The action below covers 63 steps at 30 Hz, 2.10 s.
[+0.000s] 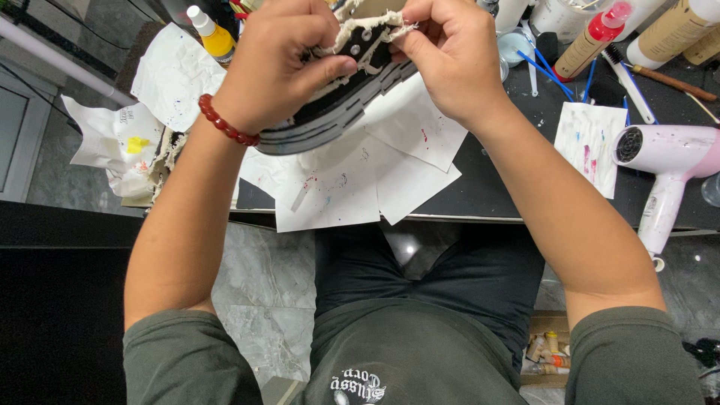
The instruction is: The person mixes liquid dyes in a small cup using a brush, applies the dye to the toe area of a canvas shoe, and uses a handheld hair dryer to dry the applied color.
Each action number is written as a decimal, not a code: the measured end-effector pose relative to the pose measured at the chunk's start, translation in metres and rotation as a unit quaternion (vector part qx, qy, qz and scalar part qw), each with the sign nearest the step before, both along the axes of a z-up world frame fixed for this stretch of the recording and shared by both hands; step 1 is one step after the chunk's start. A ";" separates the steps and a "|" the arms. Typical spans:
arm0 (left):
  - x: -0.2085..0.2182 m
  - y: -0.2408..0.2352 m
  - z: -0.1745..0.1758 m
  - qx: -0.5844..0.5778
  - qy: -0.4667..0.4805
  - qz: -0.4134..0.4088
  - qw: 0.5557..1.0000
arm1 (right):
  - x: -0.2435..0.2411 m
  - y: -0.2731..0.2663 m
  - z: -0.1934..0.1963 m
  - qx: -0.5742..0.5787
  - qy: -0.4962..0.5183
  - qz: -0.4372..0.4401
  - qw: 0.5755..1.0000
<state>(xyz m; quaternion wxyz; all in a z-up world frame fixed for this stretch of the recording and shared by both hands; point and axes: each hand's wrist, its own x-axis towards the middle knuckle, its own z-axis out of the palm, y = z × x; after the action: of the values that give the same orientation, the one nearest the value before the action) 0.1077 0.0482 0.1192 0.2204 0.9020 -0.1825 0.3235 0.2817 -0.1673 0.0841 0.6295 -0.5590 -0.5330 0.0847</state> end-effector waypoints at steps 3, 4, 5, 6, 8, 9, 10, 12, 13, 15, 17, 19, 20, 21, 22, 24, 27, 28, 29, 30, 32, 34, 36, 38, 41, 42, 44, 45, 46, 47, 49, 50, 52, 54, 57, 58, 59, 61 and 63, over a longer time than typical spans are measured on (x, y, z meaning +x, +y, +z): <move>-0.006 0.006 0.005 0.002 -0.005 -0.002 1.000 | -0.010 0.006 0.005 0.010 -0.021 -0.025 0.999; -0.008 0.007 0.002 -0.003 0.001 0.001 1.000 | -0.012 0.009 0.003 0.012 -0.021 -0.022 0.999; -0.009 0.009 -0.001 -0.009 0.006 0.003 1.000 | -0.013 0.013 -0.002 0.015 -0.021 -0.020 0.999; -0.009 0.009 -0.007 -0.023 0.019 0.002 1.000 | -0.013 0.017 -0.008 0.017 -0.022 -0.018 0.999; -0.010 0.008 -0.019 -0.048 0.040 0.005 0.998 | -0.009 0.020 -0.022 -0.002 -0.005 0.020 1.000; -0.011 0.006 -0.027 -0.058 0.048 0.009 0.997 | -0.007 0.021 -0.030 -0.012 0.004 0.039 0.999; -0.012 0.003 -0.034 -0.068 0.054 0.014 0.996 | -0.002 0.025 -0.037 -0.030 0.035 0.060 0.997; -0.008 -0.002 -0.046 -0.064 0.042 0.011 0.997 | 0.010 0.033 -0.049 -0.065 0.098 0.101 0.988; -0.007 -0.004 -0.052 -0.062 0.036 0.010 0.997 | 0.014 0.035 -0.055 -0.072 0.101 0.104 0.987; -0.003 -0.005 -0.060 -0.085 0.055 0.004 0.995 | 0.022 0.039 -0.067 -0.085 0.105 0.110 0.985; 0.000 -0.006 -0.070 -0.099 0.064 0.002 0.993 | 0.026 0.038 -0.079 -0.090 0.084 0.103 0.987; 0.002 -0.009 -0.078 -0.102 0.065 0.007 0.993 | 0.027 0.033 -0.087 -0.095 0.071 0.099 0.988; 0.004 -0.010 -0.080 -0.104 0.073 -0.004 0.992 | 0.025 0.030 -0.088 -0.096 0.068 0.097 0.988; 0.007 -0.013 -0.082 -0.106 0.082 -0.014 0.991 | 0.023 0.027 -0.087 -0.097 0.066 0.095 0.989; 0.008 -0.015 -0.083 -0.109 0.092 -0.026 0.989 | 0.019 0.023 -0.083 -0.130 0.041 0.059 0.989; 0.009 -0.016 -0.081 -0.149 0.142 -0.026 0.978 | 0.008 0.011 -0.068 -0.198 -0.007 -0.014 0.980; 0.008 -0.013 -0.074 -0.175 0.168 -0.007 0.970 | -0.020 -0.033 -0.041 -0.125 -0.088 -0.060 0.986; 0.007 -0.011 -0.071 -0.179 0.170 0.001 0.969 | -0.030 -0.059 -0.035 -0.110 -0.101 -0.099 0.984; 0.006 -0.009 -0.068 -0.152 0.150 0.004 0.977 | -0.040 -0.091 -0.029 -0.095 -0.113 -0.138 0.979; 0.005 -0.007 -0.067 -0.127 0.131 0.004 0.983 | -0.048 -0.122 -0.026 -0.074 -0.164 -0.199 0.963; 0.004 -0.006 -0.068 -0.097 0.138 0.003 0.986 | -0.057 -0.188 -0.021 -0.130 -0.207 -0.389 0.888; 0.009 -0.008 -0.072 -0.087 0.189 -0.007 0.978 | -0.057 -0.236 -0.027 -0.223 -0.279 -0.512 0.781; 0.013 -0.013 -0.074 -0.032 0.241 0.035 0.969 | -0.050 -0.278 -0.039 -0.305 -0.348 -0.588 0.663; 0.019 -0.018 -0.071 0.006 0.273 0.079 0.959 | -0.042 -0.316 -0.054 -0.354 -0.306 -0.614 0.636; 0.028 -0.021 -0.067 0.016 0.261 0.051 0.964 | -0.023 -0.340 -0.077 -0.347 -0.081 -0.576 0.736; 0.029 -0.024 -0.066 0.016 0.272 0.058 0.960 | -0.017 -0.342 -0.081 -0.369 -0.090 -0.570 0.729; 0.030 -0.028 -0.065 0.015 0.293 0.076 0.953 | -0.011 -0.335 -0.085 -0.410 -0.109 -0.555 0.716; 0.030 -0.030 -0.065 0.019 0.278 0.071 0.958 | -0.012 -0.333 -0.086 -0.390 -0.060 -0.562 0.727; 0.028 -0.031 -0.066 0.021 0.263 0.073 0.962 | -0.012 -0.330 -0.087 -0.369 -0.014 -0.562 0.740; 0.024 -0.030 -0.065 0.023 0.248 0.076 0.966 | -0.015 -0.327 -0.089 -0.348 0.033 -0.560 0.751; 0.015 -0.028 -0.062 -0.007 0.227 0.078 0.971 | -0.026 -0.328 -0.089 -0.321 -0.248 -0.575 0.711; 0.009 -0.030 -0.062 -0.024 0.220 0.078 0.972 | -0.039 -0.327 -0.086 -0.278 -0.131 -0.584 0.751; -0.005 -0.034 -0.062 -0.022 0.172 0.106 0.979 | -0.073 -0.327 -0.081 -0.240 -0.141 -0.580 0.766; -0.022 -0.044 -0.066 -0.038 0.123 0.128 0.983 | -0.088 -0.316 -0.074 -0.217 -0.288 -0.541 0.760; -0.056 -0.074 -0.073 -0.106 0.064 0.138 0.983 | -0.105 -0.276 -0.075 -0.176 -0.330 -0.465 0.803; -0.069 -0.085 -0.077 -0.147 0.062 0.131 0.978 | -0.108 -0.259 -0.076 -0.175 -0.335 -0.439 0.815; -0.083 -0.096 -0.082 -0.188 0.060 0.123 0.973 | -0.106 -0.238 -0.079 -0.144 -0.345 -0.407 0.833; -0.110 -0.118 -0.093 -0.310 0.044 0.108 0.944 | -0.110 -0.203 -0.080 -0.112 -0.358 -0.359 0.855; -0.119 -0.130 -0.106 -0.462 0.018 0.044 0.885 | -0.115 -0.178 -0.074 -0.110 -0.375 -0.321 0.862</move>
<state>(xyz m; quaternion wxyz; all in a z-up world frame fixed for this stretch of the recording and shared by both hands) -0.0118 -0.0816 0.0127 0.6012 0.7104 0.0311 0.3645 0.1665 -0.3454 0.0098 0.3086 -0.7546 -0.5068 -0.2802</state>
